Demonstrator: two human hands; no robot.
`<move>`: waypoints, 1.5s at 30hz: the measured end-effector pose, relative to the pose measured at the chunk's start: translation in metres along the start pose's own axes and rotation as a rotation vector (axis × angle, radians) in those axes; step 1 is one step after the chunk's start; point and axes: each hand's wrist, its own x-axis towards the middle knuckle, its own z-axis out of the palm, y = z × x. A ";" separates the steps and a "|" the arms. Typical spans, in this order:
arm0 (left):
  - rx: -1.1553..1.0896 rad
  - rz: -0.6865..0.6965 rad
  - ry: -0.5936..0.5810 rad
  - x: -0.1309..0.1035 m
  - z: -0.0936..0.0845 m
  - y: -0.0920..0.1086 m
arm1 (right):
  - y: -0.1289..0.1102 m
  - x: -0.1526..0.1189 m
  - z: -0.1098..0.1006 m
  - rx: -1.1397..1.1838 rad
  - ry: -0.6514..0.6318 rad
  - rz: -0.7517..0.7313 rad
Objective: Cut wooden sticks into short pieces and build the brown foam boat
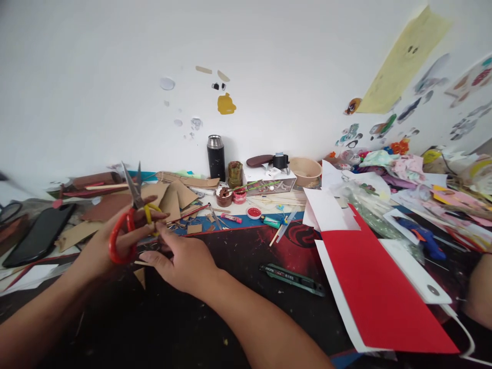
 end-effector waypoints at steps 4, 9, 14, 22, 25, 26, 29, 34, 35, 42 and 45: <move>-0.239 0.050 -0.053 0.009 -0.011 0.009 | 0.004 0.000 0.004 0.104 0.013 0.023; -0.592 -0.030 -0.222 0.016 -0.020 0.013 | 0.012 0.003 0.003 0.178 0.107 0.111; -0.677 -0.107 -0.268 0.018 -0.025 0.010 | 0.014 0.003 0.007 0.281 0.079 0.182; -0.691 -0.086 -0.391 0.014 -0.020 -0.011 | 0.018 0.010 0.009 0.438 0.112 0.242; -0.733 -0.104 -0.470 0.008 -0.011 -0.018 | 0.020 0.014 0.008 0.491 0.122 0.229; -0.736 -0.107 -0.483 0.006 -0.007 -0.019 | 0.021 0.015 0.007 0.502 0.125 0.226; -0.710 -0.123 -0.518 -0.001 0.003 -0.017 | 0.022 0.017 0.005 0.522 0.139 0.249; -0.676 -0.128 -0.554 -0.002 0.004 -0.011 | 0.020 0.017 0.004 0.538 0.125 0.264; -0.666 -0.133 -0.565 -0.002 0.003 -0.011 | 0.020 0.017 0.004 0.535 0.119 0.262; -0.599 -0.229 -0.435 0.001 -0.002 -0.013 | 0.027 0.015 0.008 0.506 0.043 0.324; -0.527 -0.218 -0.368 0.000 0.000 -0.013 | 0.031 0.015 0.010 0.507 0.025 0.354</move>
